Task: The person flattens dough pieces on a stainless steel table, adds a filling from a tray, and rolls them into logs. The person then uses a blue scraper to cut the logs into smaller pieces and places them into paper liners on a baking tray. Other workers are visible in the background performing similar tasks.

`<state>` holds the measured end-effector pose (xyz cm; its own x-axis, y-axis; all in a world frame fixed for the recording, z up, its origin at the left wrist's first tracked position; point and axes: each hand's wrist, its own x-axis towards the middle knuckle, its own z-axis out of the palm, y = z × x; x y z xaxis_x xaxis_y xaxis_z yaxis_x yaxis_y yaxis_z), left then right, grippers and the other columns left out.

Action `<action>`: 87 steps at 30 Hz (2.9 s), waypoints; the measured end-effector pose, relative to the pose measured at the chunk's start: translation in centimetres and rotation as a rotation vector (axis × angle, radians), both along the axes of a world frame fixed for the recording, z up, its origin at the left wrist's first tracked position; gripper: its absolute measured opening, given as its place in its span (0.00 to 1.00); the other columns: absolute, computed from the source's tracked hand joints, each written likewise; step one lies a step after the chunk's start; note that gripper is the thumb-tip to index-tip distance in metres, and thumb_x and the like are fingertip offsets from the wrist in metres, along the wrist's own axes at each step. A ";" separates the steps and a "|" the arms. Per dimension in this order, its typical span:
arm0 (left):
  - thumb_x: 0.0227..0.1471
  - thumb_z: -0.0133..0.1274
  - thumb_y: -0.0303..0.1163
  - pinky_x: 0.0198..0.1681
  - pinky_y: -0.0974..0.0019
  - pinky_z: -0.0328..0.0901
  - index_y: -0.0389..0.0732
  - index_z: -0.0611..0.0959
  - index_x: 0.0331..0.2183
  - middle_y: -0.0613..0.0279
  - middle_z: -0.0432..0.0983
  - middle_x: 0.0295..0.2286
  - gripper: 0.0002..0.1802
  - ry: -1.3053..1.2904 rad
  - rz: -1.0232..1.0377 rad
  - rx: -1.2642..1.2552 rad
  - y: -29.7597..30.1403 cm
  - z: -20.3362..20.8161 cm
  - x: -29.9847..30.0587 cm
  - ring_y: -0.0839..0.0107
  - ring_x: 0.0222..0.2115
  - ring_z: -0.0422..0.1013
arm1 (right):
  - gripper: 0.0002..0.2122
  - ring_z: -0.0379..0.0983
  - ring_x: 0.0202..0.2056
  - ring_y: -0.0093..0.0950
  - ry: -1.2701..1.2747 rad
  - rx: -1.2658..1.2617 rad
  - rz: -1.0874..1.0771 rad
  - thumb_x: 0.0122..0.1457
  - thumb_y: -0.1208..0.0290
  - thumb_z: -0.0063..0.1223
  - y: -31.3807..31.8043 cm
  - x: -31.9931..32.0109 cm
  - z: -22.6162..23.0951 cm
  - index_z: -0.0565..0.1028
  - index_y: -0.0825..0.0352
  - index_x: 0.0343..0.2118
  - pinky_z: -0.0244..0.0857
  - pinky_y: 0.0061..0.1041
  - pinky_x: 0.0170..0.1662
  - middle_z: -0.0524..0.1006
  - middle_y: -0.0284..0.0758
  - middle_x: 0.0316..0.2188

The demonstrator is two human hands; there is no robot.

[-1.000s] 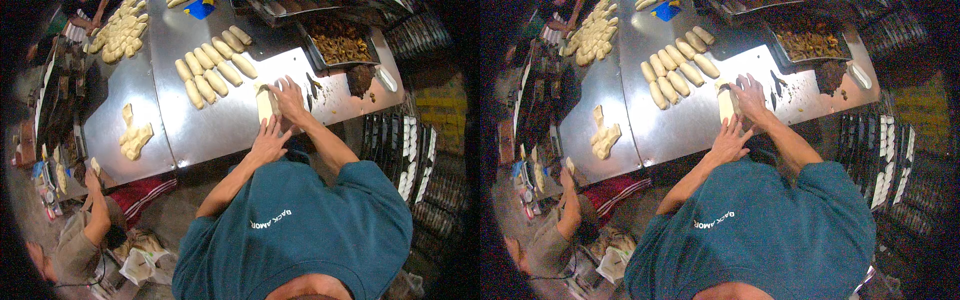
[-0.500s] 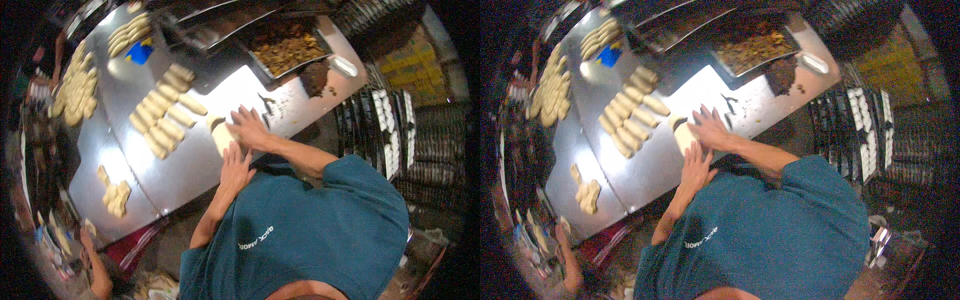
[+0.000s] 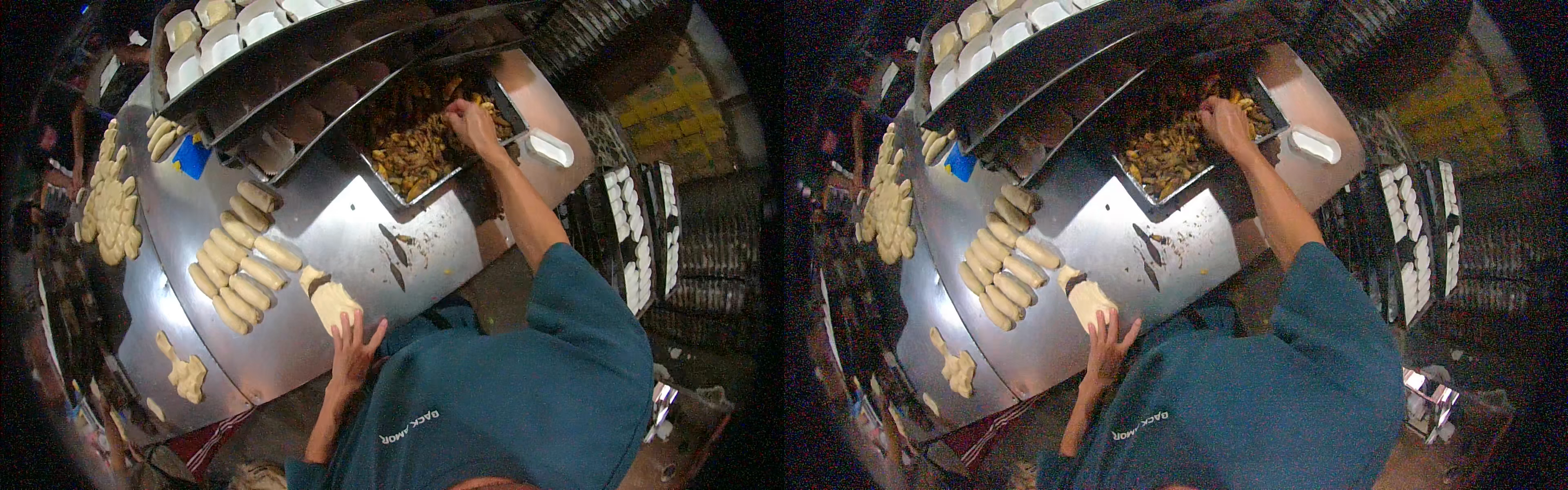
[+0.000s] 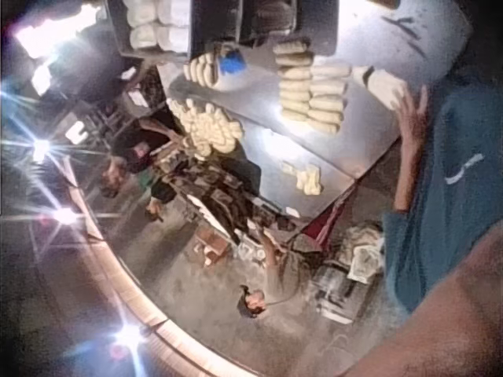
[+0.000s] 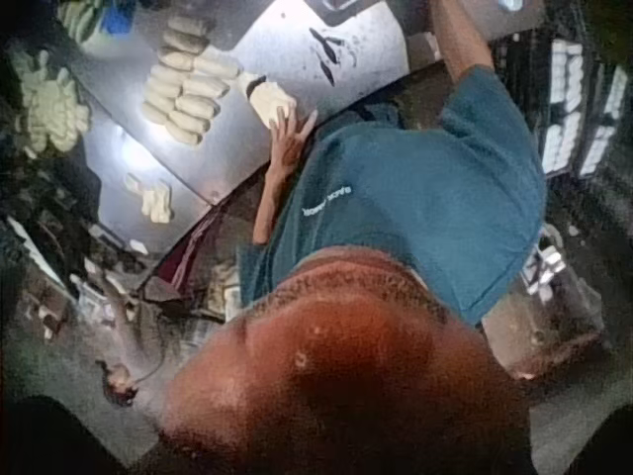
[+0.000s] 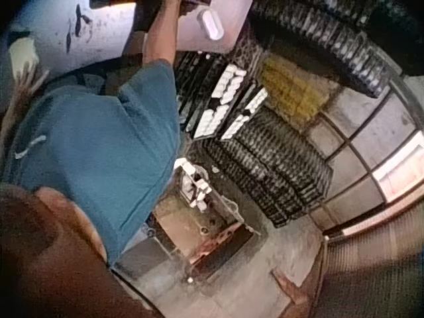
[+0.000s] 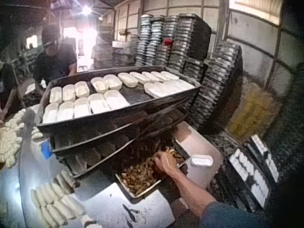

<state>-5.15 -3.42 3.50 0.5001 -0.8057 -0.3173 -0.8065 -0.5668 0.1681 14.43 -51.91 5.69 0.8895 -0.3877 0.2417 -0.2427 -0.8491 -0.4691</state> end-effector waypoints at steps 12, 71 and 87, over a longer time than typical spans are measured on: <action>0.46 0.58 0.49 0.59 0.31 0.41 0.60 0.59 0.61 0.44 0.43 0.61 0.43 0.182 0.164 -0.072 -1.1 2.0 -0.3 0.38 0.61 0.43 | 0.15 0.74 0.27 0.48 0.310 -0.213 0.066 0.43 0.64 0.58 -0.4 7.5 1.0 0.72 0.74 0.16 0.67 0.43 0.33 0.74 0.51 0.19; 0.49 0.55 0.26 0.40 0.61 0.69 0.37 0.68 0.54 0.53 0.77 0.35 0.30 0.394 0.897 -0.897 3.8 -0.7 11.3 0.60 0.36 0.75 | 0.13 0.74 0.36 0.38 0.277 0.708 0.624 0.52 0.69 0.56 31.8 -8.6 -3.1 0.75 0.66 0.40 0.68 0.34 0.41 0.76 0.43 0.33; 0.47 0.57 0.26 0.37 0.58 0.66 0.36 0.79 0.34 0.54 0.72 0.29 0.09 0.065 0.825 -0.973 4.2 -2.6 5.6 0.57 0.32 0.70 | 0.07 0.70 0.34 0.40 0.009 0.154 0.773 0.49 0.73 0.57 32.7 -13.4 -1.4 0.72 0.63 0.32 0.65 0.39 0.36 0.71 0.37 0.30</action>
